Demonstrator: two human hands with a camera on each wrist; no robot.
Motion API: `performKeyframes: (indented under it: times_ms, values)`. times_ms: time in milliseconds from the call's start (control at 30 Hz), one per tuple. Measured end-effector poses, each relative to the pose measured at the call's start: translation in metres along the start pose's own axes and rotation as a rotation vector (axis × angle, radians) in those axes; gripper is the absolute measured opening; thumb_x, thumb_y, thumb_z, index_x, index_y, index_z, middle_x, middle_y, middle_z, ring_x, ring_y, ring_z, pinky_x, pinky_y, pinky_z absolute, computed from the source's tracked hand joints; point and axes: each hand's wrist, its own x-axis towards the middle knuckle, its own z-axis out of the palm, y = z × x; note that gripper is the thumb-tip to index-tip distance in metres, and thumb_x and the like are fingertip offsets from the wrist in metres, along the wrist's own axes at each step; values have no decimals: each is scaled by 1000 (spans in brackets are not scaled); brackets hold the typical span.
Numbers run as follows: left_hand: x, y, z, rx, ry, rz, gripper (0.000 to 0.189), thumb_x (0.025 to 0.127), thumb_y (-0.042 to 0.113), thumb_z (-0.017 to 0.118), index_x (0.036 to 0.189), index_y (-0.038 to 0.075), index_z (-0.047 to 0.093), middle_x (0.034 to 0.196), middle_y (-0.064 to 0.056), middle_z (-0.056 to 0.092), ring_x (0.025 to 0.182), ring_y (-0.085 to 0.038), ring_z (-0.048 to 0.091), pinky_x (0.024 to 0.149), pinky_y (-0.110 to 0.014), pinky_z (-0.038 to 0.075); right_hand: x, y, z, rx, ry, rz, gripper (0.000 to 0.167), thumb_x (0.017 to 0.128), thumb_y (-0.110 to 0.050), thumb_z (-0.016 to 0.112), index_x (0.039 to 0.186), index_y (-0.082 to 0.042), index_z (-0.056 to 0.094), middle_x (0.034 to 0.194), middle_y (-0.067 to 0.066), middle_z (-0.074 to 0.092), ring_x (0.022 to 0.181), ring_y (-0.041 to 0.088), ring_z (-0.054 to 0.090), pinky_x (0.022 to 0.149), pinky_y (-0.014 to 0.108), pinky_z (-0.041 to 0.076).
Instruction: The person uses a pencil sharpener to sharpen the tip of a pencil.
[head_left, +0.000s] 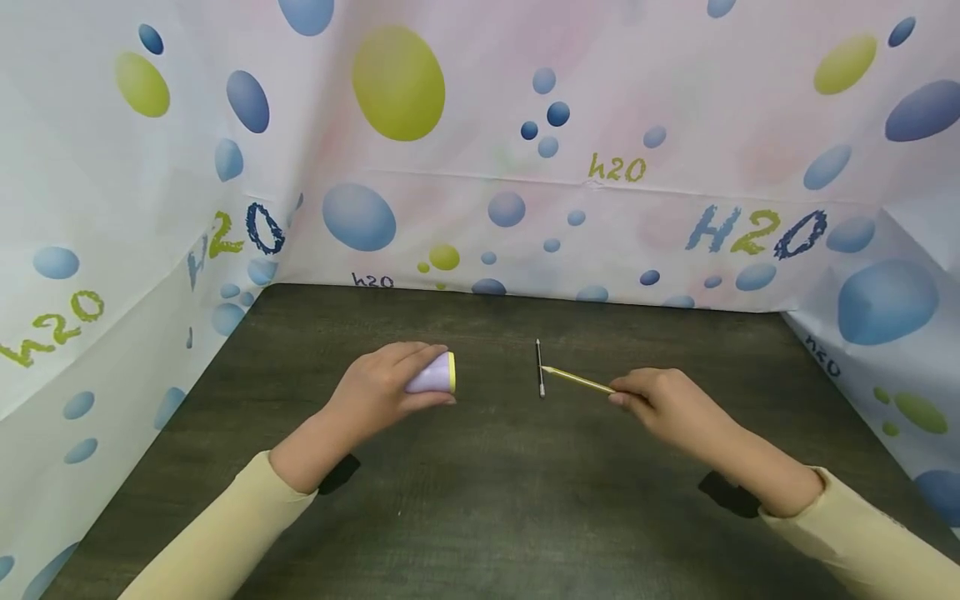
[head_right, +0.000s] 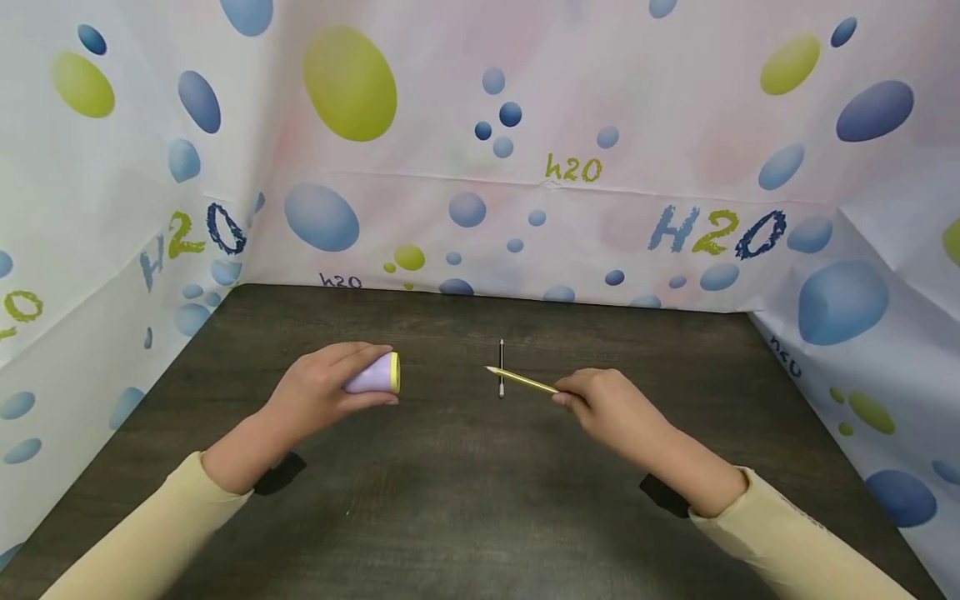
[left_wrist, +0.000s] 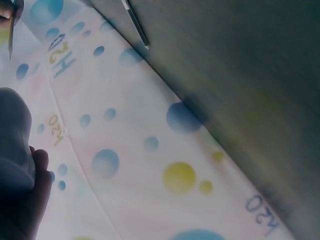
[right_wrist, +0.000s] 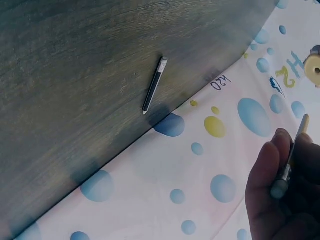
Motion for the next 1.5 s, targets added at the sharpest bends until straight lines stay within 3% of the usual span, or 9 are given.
performKeyframes:
  times_ms: [167,367,500,733,833,933,1267,1500]
  values:
    - [-3,-2,-3,-5,-8,-14,64,60,30,97,113,1,74,99,-11,77,88,-25,75,68,-35,61,-1,4,-3,95,-44,58,20,98,-9,66,111,2,76,90,5,76,71,5,64,59,23,50]
    - [-8,-3,-3,-8,-21,-23,64,60,29,97,113,0,74,99,-11,77,88,-25,75,68,-35,61,1,7,-3,260,-160,178,27,103,-15,60,117,4,73,80,1,70,63,4,51,56,25,42]
    - [-10,-3,-2,-9,-31,-33,64,61,29,97,113,0,74,98,-11,77,87,-25,75,67,-35,61,3,12,-3,383,-211,209,29,105,-17,57,117,5,72,80,3,70,67,7,58,60,26,48]
    - [-13,0,-2,-36,-105,-101,61,66,32,95,114,1,74,98,-10,78,86,-23,75,68,-34,60,8,22,-2,839,-349,295,39,108,-18,50,125,15,63,90,0,68,79,7,65,74,28,59]
    - [-14,1,-1,-50,-141,-124,59,68,31,94,115,1,75,99,-9,78,87,-22,75,68,-34,60,10,25,-1,1023,-406,342,34,108,-20,50,123,6,67,91,-4,68,82,6,66,78,25,60]
    - [-15,2,0,-56,-163,-137,58,69,32,94,116,2,75,99,-9,78,87,-22,74,69,-34,60,12,26,0,1139,-436,367,25,108,-21,51,117,-6,70,92,-5,68,84,5,67,80,24,60]
    - [-12,6,1,-67,-214,-169,54,73,32,92,116,4,75,99,-7,78,85,-19,73,69,-33,60,26,22,12,1324,-463,442,20,108,-17,53,120,-6,65,97,-2,67,89,5,69,87,22,60]
    - [-12,7,0,-74,-256,-201,52,75,31,91,117,5,74,99,-5,77,83,-18,72,69,-33,59,38,15,19,1338,-471,453,22,108,-18,52,125,-5,59,99,-2,68,91,5,69,90,25,60]
